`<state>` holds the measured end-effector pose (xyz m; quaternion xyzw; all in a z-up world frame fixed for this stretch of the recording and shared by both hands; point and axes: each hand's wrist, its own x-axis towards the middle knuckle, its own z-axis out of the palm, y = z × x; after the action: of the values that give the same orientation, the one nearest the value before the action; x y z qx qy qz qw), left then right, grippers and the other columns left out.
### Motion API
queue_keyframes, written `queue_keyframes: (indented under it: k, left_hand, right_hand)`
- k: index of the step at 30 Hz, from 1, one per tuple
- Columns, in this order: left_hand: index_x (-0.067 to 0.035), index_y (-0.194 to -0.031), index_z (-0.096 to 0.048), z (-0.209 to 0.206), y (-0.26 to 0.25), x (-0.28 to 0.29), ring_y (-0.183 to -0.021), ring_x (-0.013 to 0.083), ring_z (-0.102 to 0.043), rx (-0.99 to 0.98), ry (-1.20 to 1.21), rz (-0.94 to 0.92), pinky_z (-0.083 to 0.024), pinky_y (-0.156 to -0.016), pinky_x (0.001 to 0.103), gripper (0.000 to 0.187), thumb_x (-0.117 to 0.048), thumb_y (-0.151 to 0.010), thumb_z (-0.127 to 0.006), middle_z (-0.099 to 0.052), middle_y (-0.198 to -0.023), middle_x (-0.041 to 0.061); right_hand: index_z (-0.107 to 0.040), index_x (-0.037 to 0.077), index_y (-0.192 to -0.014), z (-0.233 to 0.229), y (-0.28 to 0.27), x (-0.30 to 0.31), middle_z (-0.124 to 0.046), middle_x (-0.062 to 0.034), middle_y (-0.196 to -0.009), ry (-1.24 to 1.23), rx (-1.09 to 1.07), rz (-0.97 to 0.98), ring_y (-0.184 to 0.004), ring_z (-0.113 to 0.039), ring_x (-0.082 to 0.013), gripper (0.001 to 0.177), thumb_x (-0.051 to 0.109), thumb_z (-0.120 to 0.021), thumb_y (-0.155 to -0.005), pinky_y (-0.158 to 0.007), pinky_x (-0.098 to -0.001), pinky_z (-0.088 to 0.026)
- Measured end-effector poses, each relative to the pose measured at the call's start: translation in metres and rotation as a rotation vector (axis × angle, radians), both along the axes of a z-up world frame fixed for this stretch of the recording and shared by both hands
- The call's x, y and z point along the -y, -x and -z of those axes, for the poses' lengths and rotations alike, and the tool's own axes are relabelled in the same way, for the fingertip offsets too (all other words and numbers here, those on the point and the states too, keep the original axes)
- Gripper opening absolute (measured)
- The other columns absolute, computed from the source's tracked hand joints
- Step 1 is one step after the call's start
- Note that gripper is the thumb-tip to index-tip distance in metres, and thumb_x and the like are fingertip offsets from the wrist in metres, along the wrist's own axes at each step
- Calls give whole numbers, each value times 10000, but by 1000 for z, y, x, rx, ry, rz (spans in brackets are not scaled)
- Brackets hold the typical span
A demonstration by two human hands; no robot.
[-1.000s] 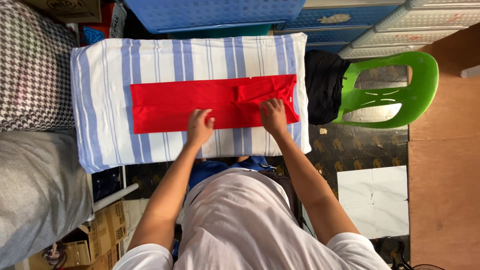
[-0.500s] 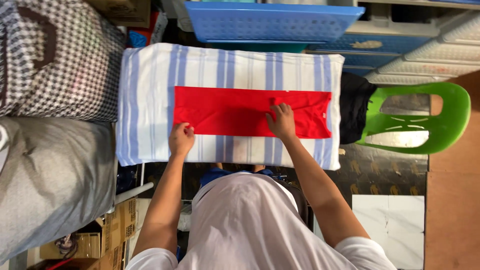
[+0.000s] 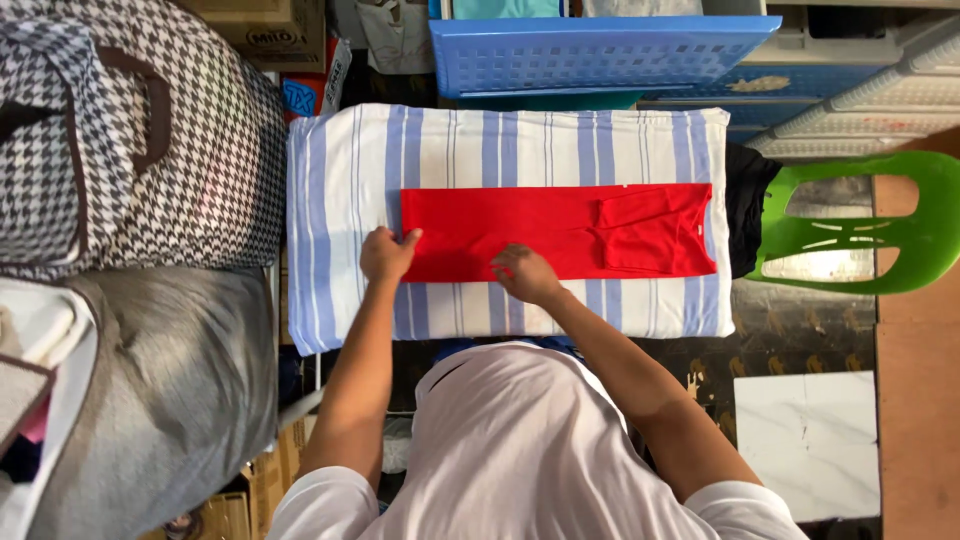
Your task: The recorder folds a red t-shirt and a black item of clothing, then places them into a blue plastic drawer.
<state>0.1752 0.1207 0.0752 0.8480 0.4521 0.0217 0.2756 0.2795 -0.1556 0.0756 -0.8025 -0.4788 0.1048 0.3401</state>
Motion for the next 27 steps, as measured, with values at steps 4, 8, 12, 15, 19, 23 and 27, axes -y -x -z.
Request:
queue_keyframes:
  k: [4, 8, 12, 15, 19, 23, 27]
  left_hand:
    - [-26, -909, -687, 33, -8, 4, -905, 346, -694, -166, -105, 156, -560, -753, 476, 587, -577, -777, -842, -711, -966, 172]
    - [-57, -978, -669, 66, -5, -2, -952, 392, -685, -68, -119, 171, -548, -784, 512, 495, -497, -817, -827, -713, -1003, 166]
    - [-75, -1145, -570, 31, 0, -13, -993, 380, -705, 60, 287, 77, -555, -872, 490, 494, -386, -849, -814, -730, -1029, 143]
    - [-130, -1390, -463, 7, 5, -22, -1003, 413, -683, 168, 460, 122, -545, -885, 492, 644, -261, -849, -787, -690, -1021, 208]
    - [-127, -1397, -481, 34, 15, -42, -1170, 379, -643, 433, 565, 431, -508, -964, 442, 591, -204, -887, -769, -666, -1237, 175]
    - [-178, -1521, -491, 42, 13, -51, -1360, 339, -564, 397, 562, 761, -441, -1157, 396, 707, -122, -876, -775, -587, -1438, 193]
    - [-112, -1583, -300, 41, 9, -54, -1437, 344, -376, 255, 607, 776, -338, -1189, 399, 957, -117, -790, -835, -365, -1511, 201]
  right_hand:
    - [-722, 56, -1027, 14, 20, -38, -705, -147, -1053, 67, 21, -48, -1045, -662, -355, 223, 186, -736, -846, -901, -457, -555]
    - [-705, 77, -1111, -1, 33, -69, -670, -133, -1145, 320, -132, -50, -1063, -659, -339, 296, 237, -726, -863, -875, -459, -554]
    - [-680, 71, -1150, -5, 43, -89, -659, -125, -1144, 286, -178, -42, -1059, -658, -340, 339, 250, -726, -866, -854, -464, -554]
    - [-673, 74, -1136, 0, 47, -98, -646, -134, -1103, 300, -166, -92, -1030, -651, -357, 375, 271, -754, -827, -830, -473, -543]
    - [-681, 95, -1076, -2, 45, -106, -650, -118, -1065, 394, -223, -116, -1004, -665, -340, 342, 317, -763, -829, -848, -459, -543]
    - [-683, 93, -1030, 1, 45, -106, -667, -110, -1031, 434, -281, -144, -969, -680, -319, 333, 342, -776, -829, -854, -437, -546]
    - [-693, 79, -982, 3, 44, -105, -706, -93, -922, 391, -412, -120, -870, -705, -260, 288, 306, -798, -838, -794, -384, -558]
